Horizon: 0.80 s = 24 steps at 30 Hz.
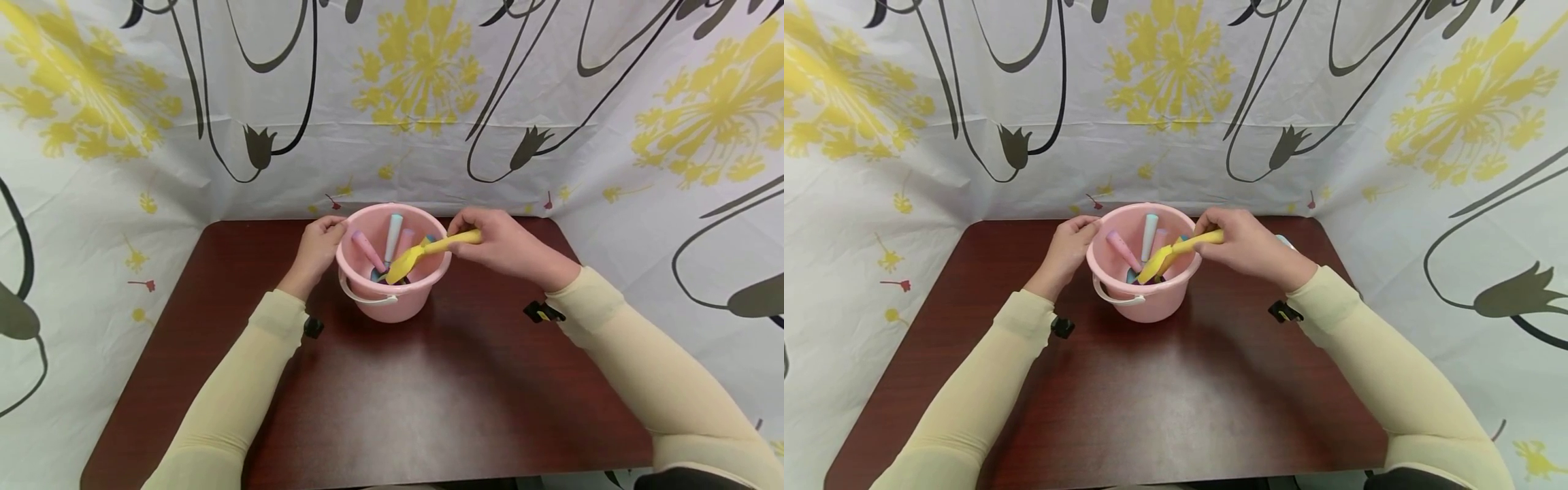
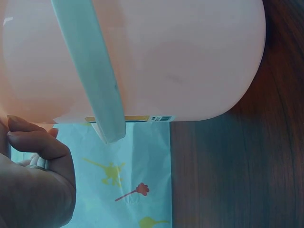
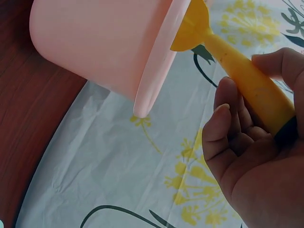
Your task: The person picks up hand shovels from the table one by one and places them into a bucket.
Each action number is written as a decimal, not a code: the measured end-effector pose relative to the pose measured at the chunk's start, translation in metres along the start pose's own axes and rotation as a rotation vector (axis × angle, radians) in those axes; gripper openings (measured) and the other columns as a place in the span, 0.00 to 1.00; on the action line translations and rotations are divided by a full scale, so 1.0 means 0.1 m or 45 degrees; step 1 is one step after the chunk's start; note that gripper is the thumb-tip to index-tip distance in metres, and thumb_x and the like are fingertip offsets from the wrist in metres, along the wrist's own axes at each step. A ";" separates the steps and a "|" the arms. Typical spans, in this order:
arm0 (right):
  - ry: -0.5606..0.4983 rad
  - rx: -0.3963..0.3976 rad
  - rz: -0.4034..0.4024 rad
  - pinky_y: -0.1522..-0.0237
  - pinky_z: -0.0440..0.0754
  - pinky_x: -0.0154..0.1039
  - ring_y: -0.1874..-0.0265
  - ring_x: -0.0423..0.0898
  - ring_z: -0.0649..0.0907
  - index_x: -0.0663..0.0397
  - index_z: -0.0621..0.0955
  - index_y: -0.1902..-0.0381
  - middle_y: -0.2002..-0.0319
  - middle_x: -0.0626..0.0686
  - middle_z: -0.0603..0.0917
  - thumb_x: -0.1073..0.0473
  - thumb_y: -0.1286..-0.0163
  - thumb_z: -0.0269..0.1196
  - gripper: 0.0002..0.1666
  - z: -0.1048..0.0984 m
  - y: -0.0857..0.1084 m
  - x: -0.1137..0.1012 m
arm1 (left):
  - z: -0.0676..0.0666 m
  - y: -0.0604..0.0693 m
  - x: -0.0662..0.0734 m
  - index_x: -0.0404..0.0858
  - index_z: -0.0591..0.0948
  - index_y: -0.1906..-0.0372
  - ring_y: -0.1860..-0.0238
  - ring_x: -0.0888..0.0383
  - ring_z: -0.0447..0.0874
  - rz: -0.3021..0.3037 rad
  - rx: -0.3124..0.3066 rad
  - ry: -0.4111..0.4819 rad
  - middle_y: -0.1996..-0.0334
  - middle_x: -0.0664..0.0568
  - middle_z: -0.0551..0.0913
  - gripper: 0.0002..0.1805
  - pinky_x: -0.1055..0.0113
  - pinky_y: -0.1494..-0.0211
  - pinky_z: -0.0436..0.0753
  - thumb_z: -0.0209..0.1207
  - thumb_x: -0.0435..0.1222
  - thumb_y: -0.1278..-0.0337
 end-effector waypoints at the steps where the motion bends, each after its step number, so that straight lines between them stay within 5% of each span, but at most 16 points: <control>1: 0.013 -0.015 -0.004 0.67 0.78 0.42 0.70 0.51 0.77 0.46 0.87 0.55 0.65 0.51 0.84 0.55 0.24 0.75 0.06 0.01 -0.02 0.00 | 0.00 0.00 -0.01 0.33 0.89 0.41 0.53 0.54 0.88 -0.001 0.000 0.000 0.49 0.40 0.91 0.18 0.67 0.49 0.86 0.62 0.43 0.18; 15: 0.204 -0.189 -0.073 0.67 0.77 0.42 0.74 0.47 0.77 0.49 0.84 0.58 0.73 0.49 0.80 0.57 0.27 0.74 0.07 0.22 -0.27 -0.15 | 0.00 -0.01 -0.02 0.33 0.89 0.41 0.54 0.55 0.87 0.000 -0.011 0.018 0.49 0.40 0.91 0.18 0.67 0.50 0.86 0.62 0.43 0.18; 24: 0.309 -0.362 -0.161 0.63 0.81 0.45 0.71 0.46 0.80 0.51 0.85 0.56 0.69 0.47 0.85 0.55 0.26 0.73 0.08 0.43 -0.42 -0.30 | 0.00 -0.01 -0.02 0.33 0.89 0.41 0.53 0.53 0.88 -0.005 -0.022 0.021 0.48 0.39 0.91 0.19 0.67 0.50 0.86 0.62 0.44 0.18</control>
Point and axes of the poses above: each hand's wrist, its own y-axis away from the middle knuckle, its own z-axis out of the palm, x = y × z, the point moved 8 cm from there along -y, towards the middle knuckle
